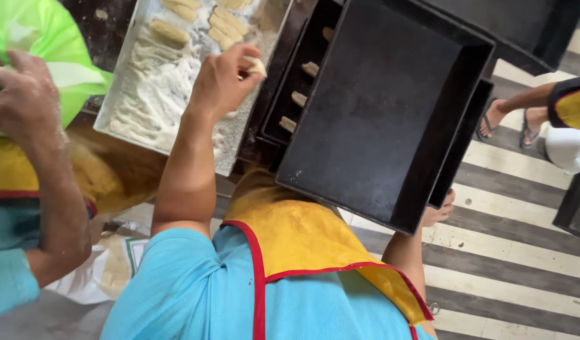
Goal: The person picks dough pieces from a flour-dusted tray, coats them in flour, and arranges them in rows on black baking trays. They fill one tray, stack it with a lid tray, and continue filling another tray with more dough pieces.
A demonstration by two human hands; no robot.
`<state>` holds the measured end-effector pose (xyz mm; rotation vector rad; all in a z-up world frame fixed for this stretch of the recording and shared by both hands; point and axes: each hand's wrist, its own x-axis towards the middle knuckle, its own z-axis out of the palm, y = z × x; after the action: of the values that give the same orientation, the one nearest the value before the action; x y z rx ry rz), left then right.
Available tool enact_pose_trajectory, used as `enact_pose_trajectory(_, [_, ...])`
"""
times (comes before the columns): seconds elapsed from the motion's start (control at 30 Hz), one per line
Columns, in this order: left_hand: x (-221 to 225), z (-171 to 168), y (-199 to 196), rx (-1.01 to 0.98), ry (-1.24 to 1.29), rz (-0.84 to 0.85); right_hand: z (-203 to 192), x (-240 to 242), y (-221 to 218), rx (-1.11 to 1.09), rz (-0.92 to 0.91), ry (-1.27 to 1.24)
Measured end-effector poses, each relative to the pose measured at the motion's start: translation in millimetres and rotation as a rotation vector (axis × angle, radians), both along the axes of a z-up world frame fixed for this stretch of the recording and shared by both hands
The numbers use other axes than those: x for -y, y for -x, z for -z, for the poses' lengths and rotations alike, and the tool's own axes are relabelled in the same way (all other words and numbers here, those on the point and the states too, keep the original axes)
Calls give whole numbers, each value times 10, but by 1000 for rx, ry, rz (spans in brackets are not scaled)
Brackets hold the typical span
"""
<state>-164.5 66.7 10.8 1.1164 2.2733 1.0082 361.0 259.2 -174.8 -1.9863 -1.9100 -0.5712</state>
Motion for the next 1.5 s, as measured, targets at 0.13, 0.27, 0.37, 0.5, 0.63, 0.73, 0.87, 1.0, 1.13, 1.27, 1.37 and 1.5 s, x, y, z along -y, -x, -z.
enact_pose_trajectory(0.13, [48, -835, -472, -76, -60, 355, -144, 21, 71, -39, 77, 175])
enact_pose_trajectory(0.27, [-6, -1004, -798, 60, -52, 693, -512, 109, 276, -525, 283, 369])
enact_pose_trajectory(0.37, [47, -1000, -1037, 35, -148, 676, -424, 88, 168, -528, 241, 375])
enact_pose_trajectory(0.5, [164, -656, -1212, -162, -139, 725, -307, 45, 79, -533, 228, 383])
enact_pose_trajectory(0.63, [187, -661, -1366, -169, 214, 683, -270, 18, 70, -558, 260, 372])
enact_pose_trajectory(0.73, [114, -506, -1598, -241, 331, 495, -197, 10, 16, -547, 248, 352])
enact_pose_trajectory(0.87, [-23, -323, -1921, -334, 507, 343, -35, -35, -85, -527, 207, 310])
enact_pose_trajectory(1.0, [-115, -124, -2022, -355, 617, 251, -73, -15, -71, -535, 196, 294])
enact_pose_trajectory(1.13, [-120, 4, -2024, -339, 576, 300, -98, 12, -62, -551, 199, 295])
enact_pose_trajectory(1.27, [-80, -79, -2013, -330, 511, 265, -67, 27, -71, -545, 182, 259])
enact_pose_trajectory(1.37, [-76, 28, -2036, -318, 544, 255, -65, 47, -45, -544, 150, 207])
enact_pose_trajectory(1.5, [-27, -751, -1714, -295, 451, 317, 79, -3, -128, -523, 114, 155])
